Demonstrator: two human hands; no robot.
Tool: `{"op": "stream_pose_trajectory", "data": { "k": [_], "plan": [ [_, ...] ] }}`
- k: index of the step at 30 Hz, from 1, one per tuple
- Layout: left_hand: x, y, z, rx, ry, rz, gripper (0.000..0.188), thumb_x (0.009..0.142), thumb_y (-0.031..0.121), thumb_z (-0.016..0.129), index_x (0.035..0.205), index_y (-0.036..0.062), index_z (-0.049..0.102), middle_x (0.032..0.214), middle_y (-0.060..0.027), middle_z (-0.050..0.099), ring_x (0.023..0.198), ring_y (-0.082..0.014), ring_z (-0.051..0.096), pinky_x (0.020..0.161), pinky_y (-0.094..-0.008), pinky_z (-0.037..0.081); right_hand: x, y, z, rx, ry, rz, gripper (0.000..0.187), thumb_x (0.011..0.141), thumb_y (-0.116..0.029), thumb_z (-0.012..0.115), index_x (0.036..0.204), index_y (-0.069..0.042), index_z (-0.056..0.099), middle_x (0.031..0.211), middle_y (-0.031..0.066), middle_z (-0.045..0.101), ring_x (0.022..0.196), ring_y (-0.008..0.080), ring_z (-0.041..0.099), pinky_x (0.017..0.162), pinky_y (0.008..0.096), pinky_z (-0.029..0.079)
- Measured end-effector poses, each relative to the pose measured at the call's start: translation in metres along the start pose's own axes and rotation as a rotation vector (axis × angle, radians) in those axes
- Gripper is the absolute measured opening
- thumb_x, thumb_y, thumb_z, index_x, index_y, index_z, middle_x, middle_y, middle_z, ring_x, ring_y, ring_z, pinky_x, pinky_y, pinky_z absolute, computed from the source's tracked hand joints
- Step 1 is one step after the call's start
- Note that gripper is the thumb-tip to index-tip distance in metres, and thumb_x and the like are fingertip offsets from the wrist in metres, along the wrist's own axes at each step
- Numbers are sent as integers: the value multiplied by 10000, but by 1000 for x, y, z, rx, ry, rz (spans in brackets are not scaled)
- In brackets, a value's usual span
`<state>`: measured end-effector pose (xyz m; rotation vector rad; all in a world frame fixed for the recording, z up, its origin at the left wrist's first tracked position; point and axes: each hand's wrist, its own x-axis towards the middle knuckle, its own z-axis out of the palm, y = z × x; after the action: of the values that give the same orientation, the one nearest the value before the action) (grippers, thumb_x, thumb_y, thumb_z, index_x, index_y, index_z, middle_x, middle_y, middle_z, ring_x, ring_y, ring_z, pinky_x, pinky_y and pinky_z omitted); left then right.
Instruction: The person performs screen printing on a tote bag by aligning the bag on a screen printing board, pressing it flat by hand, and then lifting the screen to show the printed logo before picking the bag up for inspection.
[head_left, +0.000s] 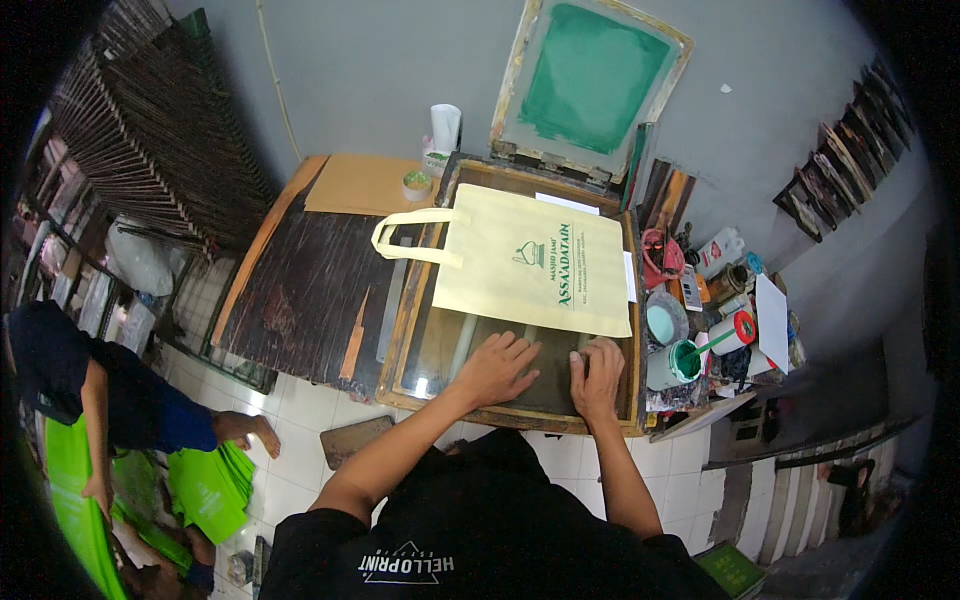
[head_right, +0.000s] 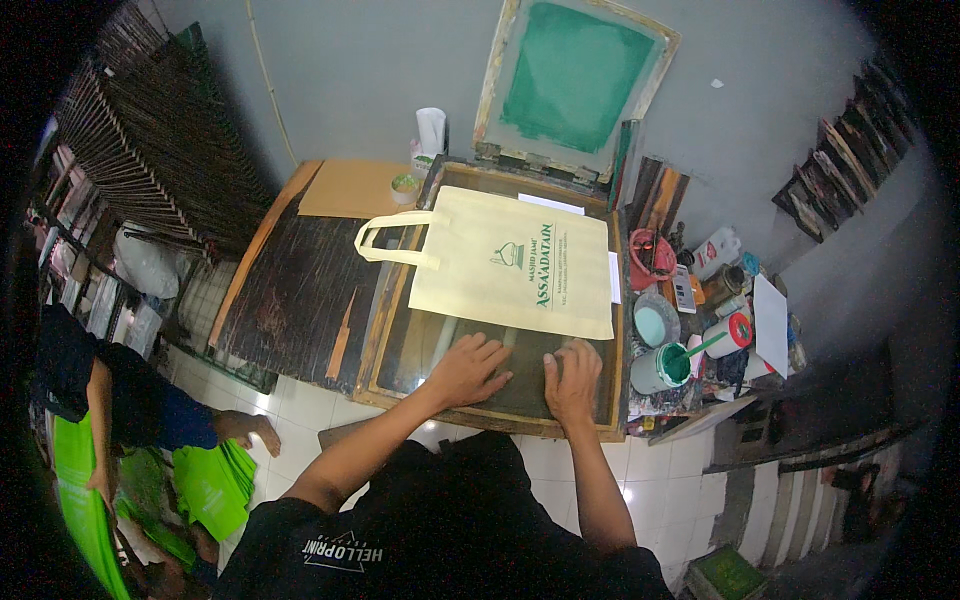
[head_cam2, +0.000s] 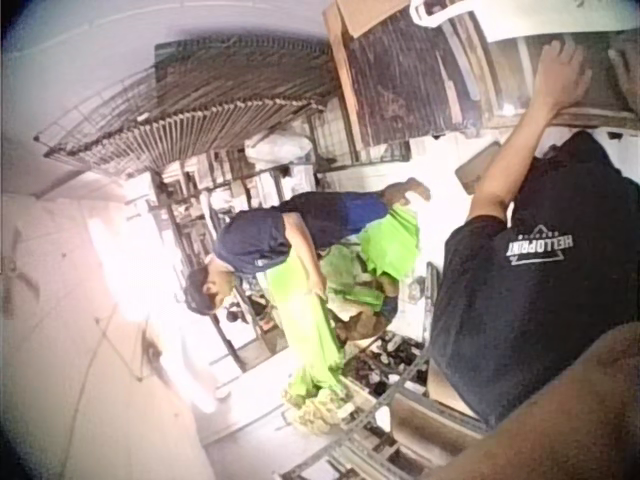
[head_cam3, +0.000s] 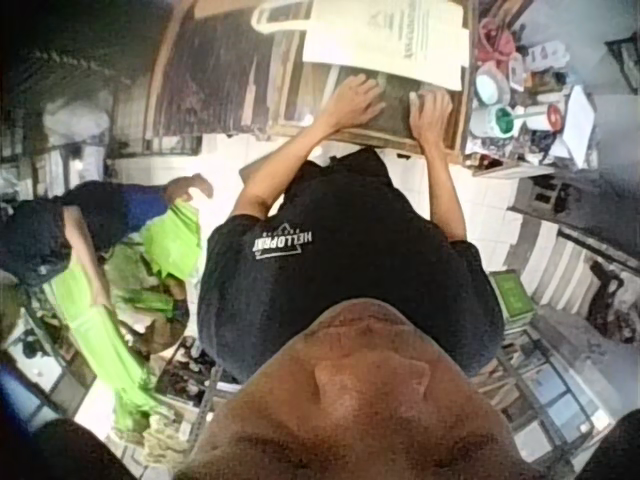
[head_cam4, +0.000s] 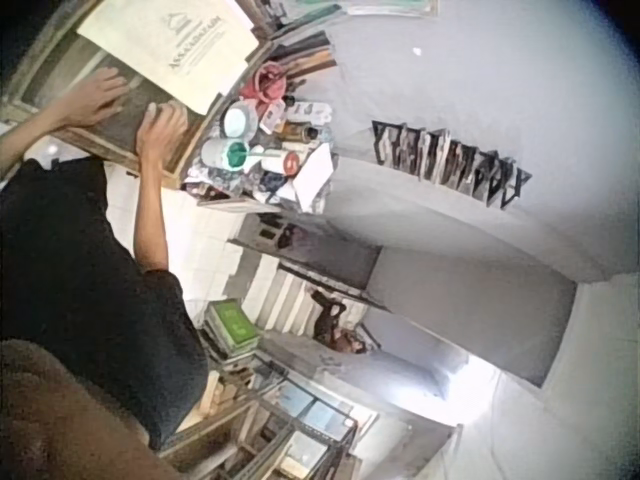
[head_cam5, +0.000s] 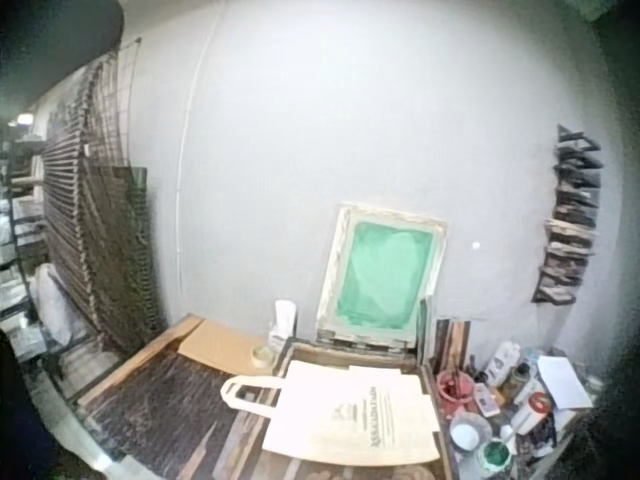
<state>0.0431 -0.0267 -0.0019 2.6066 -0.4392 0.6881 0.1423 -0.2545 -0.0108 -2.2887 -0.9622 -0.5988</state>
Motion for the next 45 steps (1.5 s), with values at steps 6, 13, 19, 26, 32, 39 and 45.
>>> {"op": "stream_pose_trajectory", "data": {
  "k": [6, 13, 19, 26, 32, 39, 45],
  "plan": [
    [-1, 0, 3, -17, -10, 1, 509, 956, 328, 722, 1336, 6, 618, 1085, -120, 627, 997, -308, 570, 881, -433, 476, 3, -5, -8, 41, 33, 42, 186, 993, -173, 689, 1103, -45, 611, 1167, 189, 623, 1197, 412, 567, 1066, 540, 380],
    [0, -3, 3, -16, 7, 7, 505, 948, 336, 732, 1320, 12, 624, 1070, -119, 624, 976, -305, 572, 863, -430, 474, 5, -9, -4, 72, -8, 10, 227, 989, -174, 700, 1131, -26, 602, 1218, 195, 617, 1241, 432, 549, 1092, 560, 370],
    [2, -4, 5, 1, 21, 13, 503, 948, 336, 734, 1319, 14, 627, 1078, -120, 631, 977, -307, 578, 856, -431, 478, 2, -15, 3, 8, -71, -52, 198, 971, -179, 716, 1075, -33, 631, 1239, 193, 598, 1268, 430, 532, 1087, 558, 369],
    [1, -4, 2, -39, -9, 0, 507, 952, 327, 735, 1327, 5, 625, 1079, -126, 640, 986, -317, 578, 859, -436, 483, 7, -19, 1, 29, -15, -89, 155, 983, -177, 691, 1025, -47, 619, 1144, 163, 608, 1196, 393, 552, 1047, 528, 378],
    [-3, -2, 2, -44, 34, 13, 530, 957, 322, 728, 1356, -6, 612, 1117, -133, 633, 994, -323, 577, 877, -445, 484, 7, -25, 4, 24, -11, -109, 169, 978, -159, 698, 1060, -42, 608, 1115, 166, 616, 1148, 396, 574, 1014, 522, 399],
    [0, 1, -4, 7, 7, 11, 539, 962, 349, 715, 1361, 1, 614, 1155, -135, 627, 1041, -319, 566, 903, -449, 470, 3, -20, 16, 92, 38, -35, 257, 969, -181, 717, 1135, -10, 620, 1203, 213, 624, 1223, 434, 559, 1066, 559, 386],
    [0, -4, 5, 21, -67, -14, 505, 958, 362, 715, 1315, 15, 632, 1127, -122, 621, 1055, -313, 559, 904, -438, 462, -1, -15, 16, 7, 4, -37, 217, 976, -171, 713, 1112, -18, 641, 1287, 213, 589, 1277, 439, 533, 1081, 579, 374]
  ]
}}
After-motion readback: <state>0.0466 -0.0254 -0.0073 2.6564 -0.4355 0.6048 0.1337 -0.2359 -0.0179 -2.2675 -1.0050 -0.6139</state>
